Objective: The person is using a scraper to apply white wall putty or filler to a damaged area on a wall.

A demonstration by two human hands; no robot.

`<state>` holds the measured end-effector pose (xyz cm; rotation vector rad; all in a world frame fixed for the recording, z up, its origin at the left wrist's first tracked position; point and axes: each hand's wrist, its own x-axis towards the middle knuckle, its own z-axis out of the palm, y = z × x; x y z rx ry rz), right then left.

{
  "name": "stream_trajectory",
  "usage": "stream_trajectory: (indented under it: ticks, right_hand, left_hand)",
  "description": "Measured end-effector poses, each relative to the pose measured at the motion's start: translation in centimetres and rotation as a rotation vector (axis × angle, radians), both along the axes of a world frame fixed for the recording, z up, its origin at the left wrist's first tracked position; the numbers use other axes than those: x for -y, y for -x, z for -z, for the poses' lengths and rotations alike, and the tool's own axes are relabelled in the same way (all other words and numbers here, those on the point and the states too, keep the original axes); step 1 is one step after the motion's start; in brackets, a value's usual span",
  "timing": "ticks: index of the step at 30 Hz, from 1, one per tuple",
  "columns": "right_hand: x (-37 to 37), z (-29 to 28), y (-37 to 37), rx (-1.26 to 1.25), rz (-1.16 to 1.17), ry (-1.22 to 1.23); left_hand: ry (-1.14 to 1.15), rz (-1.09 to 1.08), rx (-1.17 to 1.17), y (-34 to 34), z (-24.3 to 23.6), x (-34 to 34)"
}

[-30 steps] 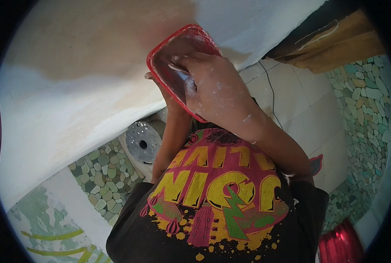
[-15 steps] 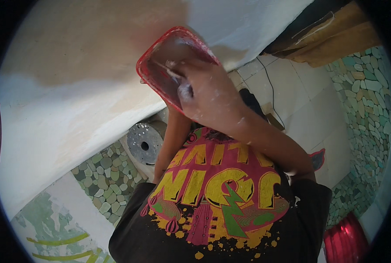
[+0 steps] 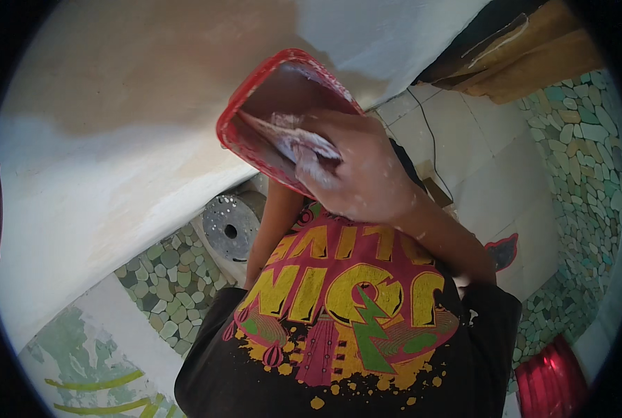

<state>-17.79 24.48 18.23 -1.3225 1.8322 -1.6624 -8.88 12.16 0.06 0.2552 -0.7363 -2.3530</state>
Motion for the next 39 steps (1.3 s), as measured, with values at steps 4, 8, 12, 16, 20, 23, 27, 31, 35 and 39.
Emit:
stream_trajectory:
  ticks: [4, 8, 12, 16, 20, 23, 27, 31, 35, 39]
  right_hand:
    - [-0.5, -1.7, -0.6, -0.046, 0.091, 0.050]
    - [-0.1, -0.7, -0.5, -0.097, 0.098, -0.158]
    - [0.5, -0.3, -0.7, -0.068, 0.097, -0.152]
    - [0.9, 1.1, -1.2, -0.090, 0.108, -0.104]
    - [1.3, 1.6, -1.7, -0.122, 0.058, -0.074]
    - [1.5, 1.6, -0.8, -0.015, 0.011, -0.079]
    - [0.6, 0.8, -0.6, 0.056, -0.040, -0.045]
    - [-1.1, -1.4, -0.5, 0.031, 0.050, 0.038]
    - [-2.0, -1.8, -0.2, 0.249, 0.148, 0.032]
    - [-1.4, -0.8, -0.7, 0.457, 0.097, 0.000]
  left_hand:
    - [0.047, -0.006, 0.101, -0.4, 0.1, -0.1]
    - [0.098, 0.011, 0.199, -0.5, 0.5, 0.2]
    - [0.148, 0.008, 0.299, -1.1, 1.3, 0.9]
    - [0.198, -0.006, 0.391, -1.5, 2.2, 1.9]
    - [0.158, 0.019, 0.349, -1.5, 1.7, 1.7]
    - [0.076, 0.076, 0.249, -1.1, 0.6, 0.8]
    - [-0.037, 0.151, 0.116, -0.8, -1.2, 0.4]
    - [-0.151, 0.192, -0.017, -0.4, -2.8, 0.7]
    - [-0.058, 0.233, 0.049, -1.4, 1.6, 2.5]
    - [0.236, 0.258, 0.313, -2.0, 6.8, 4.8]
